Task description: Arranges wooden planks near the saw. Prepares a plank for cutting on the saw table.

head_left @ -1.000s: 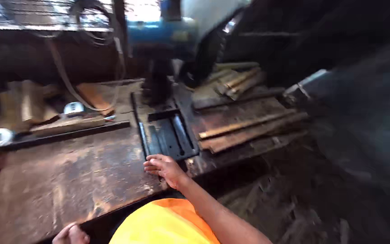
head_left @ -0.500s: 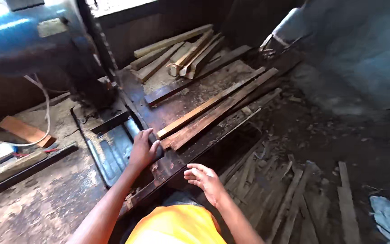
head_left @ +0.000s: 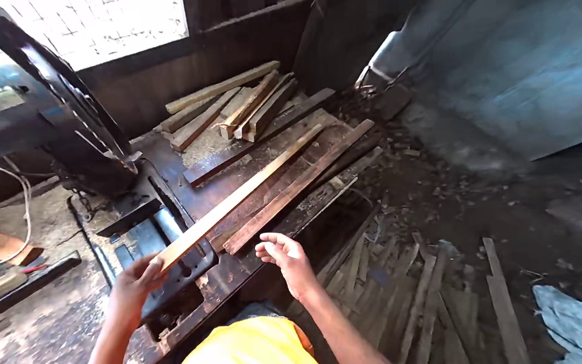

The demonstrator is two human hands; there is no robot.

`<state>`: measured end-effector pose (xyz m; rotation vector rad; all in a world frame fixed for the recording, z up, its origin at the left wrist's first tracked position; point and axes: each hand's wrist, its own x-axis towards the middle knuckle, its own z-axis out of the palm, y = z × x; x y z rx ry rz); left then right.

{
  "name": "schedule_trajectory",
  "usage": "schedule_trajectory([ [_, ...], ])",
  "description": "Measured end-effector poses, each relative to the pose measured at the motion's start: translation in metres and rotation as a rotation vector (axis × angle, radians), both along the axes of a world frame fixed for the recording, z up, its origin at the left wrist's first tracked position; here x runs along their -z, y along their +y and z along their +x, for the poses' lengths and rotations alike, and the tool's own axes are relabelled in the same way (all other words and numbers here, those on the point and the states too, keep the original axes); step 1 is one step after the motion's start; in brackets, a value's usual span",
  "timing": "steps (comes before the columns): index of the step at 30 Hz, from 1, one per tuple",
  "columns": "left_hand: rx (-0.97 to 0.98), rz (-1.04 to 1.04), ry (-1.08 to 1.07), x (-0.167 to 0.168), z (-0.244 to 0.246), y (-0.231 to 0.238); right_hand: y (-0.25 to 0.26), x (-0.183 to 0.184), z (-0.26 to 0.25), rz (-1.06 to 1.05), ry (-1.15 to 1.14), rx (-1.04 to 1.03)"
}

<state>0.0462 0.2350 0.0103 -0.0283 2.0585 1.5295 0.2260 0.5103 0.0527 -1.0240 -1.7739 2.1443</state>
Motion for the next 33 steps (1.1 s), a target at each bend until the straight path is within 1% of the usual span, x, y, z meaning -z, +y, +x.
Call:
schedule_trajectory([
  [1, -0.036, -0.006, 0.017, -0.002, 0.005, -0.021, -0.004, -0.003, -0.009, 0.089, 0.034, -0.042],
  [3, -0.114, -0.033, 0.131, -0.002, 0.015, -0.064, -0.013, -0.007, -0.030, 0.322, 0.103, -0.126],
  [6, -0.169, -0.073, 0.342, -0.015, 0.032, -0.126, -0.026, -0.001, -0.073, 0.802, 0.181, -0.253],
  [8, -0.226, -0.027, 0.453, -0.021, 0.042, -0.165, -0.034, 0.005, -0.103, 1.044, 0.185, -0.430],
  [10, -0.300, 0.045, 0.551, -0.025, 0.050, -0.200, -0.047, 0.006, -0.132, 1.168, 0.154, -0.644],
  [13, -0.424, 0.166, 0.659, -0.029, 0.061, -0.243, -0.080, 0.005, -0.166, 1.216, 0.123, -0.884],
  [15, -0.585, 0.223, 0.681, -0.032, 0.065, -0.259, -0.105, 0.012, -0.182, 1.209, 0.225, -0.917],
  [16, -0.668, 0.262, 0.660, -0.032, 0.063, -0.265, -0.117, 0.016, -0.188, 1.154, 0.306, -0.913],
  [18, -0.774, 0.324, 0.576, -0.030, 0.057, -0.276, -0.139, 0.018, -0.193, 1.024, 0.438, -0.905],
  [20, -0.797, 0.384, 0.478, -0.028, 0.051, -0.304, -0.172, 0.027, -0.197, 0.957, 0.514, -0.897],
  [23, -0.754, 0.496, 0.232, -0.023, 0.036, -0.351, -0.223, 0.043, -0.213, 0.974, 0.477, -0.925],
  [24, -0.762, 0.471, 0.131, -0.021, 0.030, -0.360, -0.240, 0.048, -0.220, 0.984, 0.459, -0.936],
  [25, -0.768, 0.402, 0.030, -0.020, 0.024, -0.368, -0.256, 0.054, -0.229, 0.991, 0.443, -0.942],
  [27, -0.765, 0.272, -0.100, -0.017, 0.011, -0.380, -0.289, 0.067, -0.246, 1.027, 0.411, -0.955],
  [29, -0.770, 0.227, -0.131, -0.010, -0.003, -0.390, -0.325, 0.078, -0.263, 1.064, 0.397, -0.955],
  [33, -0.748, 0.226, -0.083, 0.013, -0.032, -0.410, -0.386, 0.100, -0.288, 1.126, 0.423, -0.921],
])
